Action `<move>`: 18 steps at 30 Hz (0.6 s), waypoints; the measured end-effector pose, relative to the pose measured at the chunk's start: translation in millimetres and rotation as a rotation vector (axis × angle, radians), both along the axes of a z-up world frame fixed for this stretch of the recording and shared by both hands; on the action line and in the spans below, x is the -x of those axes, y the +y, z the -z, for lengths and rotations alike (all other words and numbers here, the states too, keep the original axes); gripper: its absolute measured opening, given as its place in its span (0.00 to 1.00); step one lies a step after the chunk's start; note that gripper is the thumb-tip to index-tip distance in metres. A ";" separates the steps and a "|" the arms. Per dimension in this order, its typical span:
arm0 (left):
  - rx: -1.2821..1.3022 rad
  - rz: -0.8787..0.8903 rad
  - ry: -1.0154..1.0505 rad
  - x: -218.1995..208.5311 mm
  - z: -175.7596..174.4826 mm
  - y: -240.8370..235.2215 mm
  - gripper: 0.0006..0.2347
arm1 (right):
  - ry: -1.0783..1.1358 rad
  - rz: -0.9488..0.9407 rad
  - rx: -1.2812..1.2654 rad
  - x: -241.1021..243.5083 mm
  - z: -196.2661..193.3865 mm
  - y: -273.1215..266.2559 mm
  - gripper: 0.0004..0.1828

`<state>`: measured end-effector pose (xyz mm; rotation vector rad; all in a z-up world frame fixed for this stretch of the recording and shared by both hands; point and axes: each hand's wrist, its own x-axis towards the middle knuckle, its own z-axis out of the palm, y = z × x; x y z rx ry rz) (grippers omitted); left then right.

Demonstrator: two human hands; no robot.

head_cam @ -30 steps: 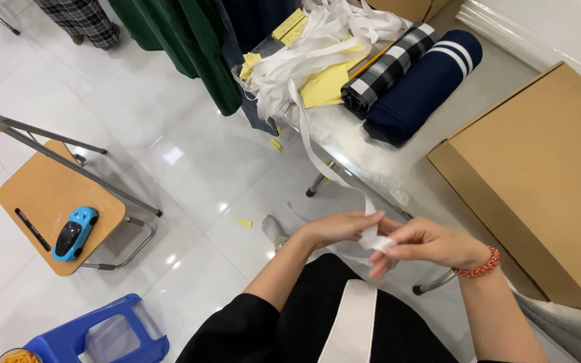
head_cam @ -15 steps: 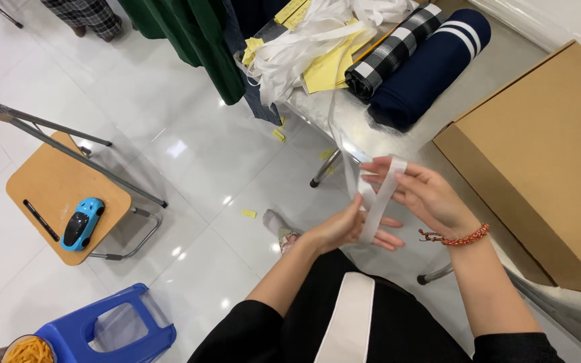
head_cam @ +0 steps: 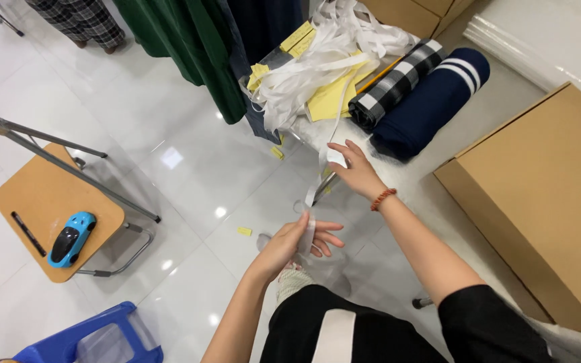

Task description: The person places a plastic-wrapped item into a cardboard box, closes the box, and ties it with a white ribbon. They wrap the ribbon around the box, cross it on top, and tie a bow to secure the package.

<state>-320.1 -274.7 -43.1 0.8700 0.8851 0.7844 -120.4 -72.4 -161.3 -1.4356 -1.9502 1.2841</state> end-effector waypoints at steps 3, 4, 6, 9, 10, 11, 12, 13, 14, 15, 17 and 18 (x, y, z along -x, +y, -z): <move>0.023 -0.057 -0.041 10.7 -5.9 6.6 0.31 | -0.131 -0.004 -0.015 29.6 9.2 28.9 0.32; 0.021 -0.058 -0.042 14.2 -9.4 10.9 0.31 | -0.132 -0.006 -0.017 35.0 10.2 31.7 0.32; 0.003 -0.116 0.004 24.9 -17.6 17.5 0.28 | -0.343 -0.073 0.036 50.3 12.6 35.1 0.44; 0.016 -0.161 0.043 37.4 -25.5 33.4 0.26 | -0.423 -0.148 -0.063 62.3 8.4 9.3 0.42; 0.015 -0.166 0.045 41.4 -19.9 40.3 0.26 | -0.420 -0.152 -0.065 66.5 -4.0 -11.3 0.42; 0.080 -0.274 0.065 45.2 -13.9 46.8 0.24 | -0.264 -0.168 -0.114 70.2 -16.1 -32.1 0.40; 0.145 -0.385 0.081 47.5 -7.4 52.8 0.23 | -0.109 -0.185 -0.162 72.0 -28.0 -53.2 0.39; 0.145 -0.392 0.081 51.1 -1.2 60.5 0.23 | -0.108 -0.192 -0.163 72.9 -31.3 -65.5 0.39; 0.141 -0.427 0.155 54.0 5.5 65.3 0.23 | -0.017 -0.208 -0.162 72.7 -33.9 -80.7 0.35; 0.138 -0.462 0.229 56.5 12.6 69.4 0.23 | 0.074 -0.224 -0.161 71.8 -36.3 -96.4 0.31; 0.176 -0.446 0.188 55.0 39.2 72.2 0.24 | 0.112 -0.231 -0.176 69.3 -29.1 -107.9 0.28; 0.209 -0.423 0.147 53.8 52.5 72.0 0.24 | 0.149 -0.230 -0.194 67.4 -25.5 -115.3 0.25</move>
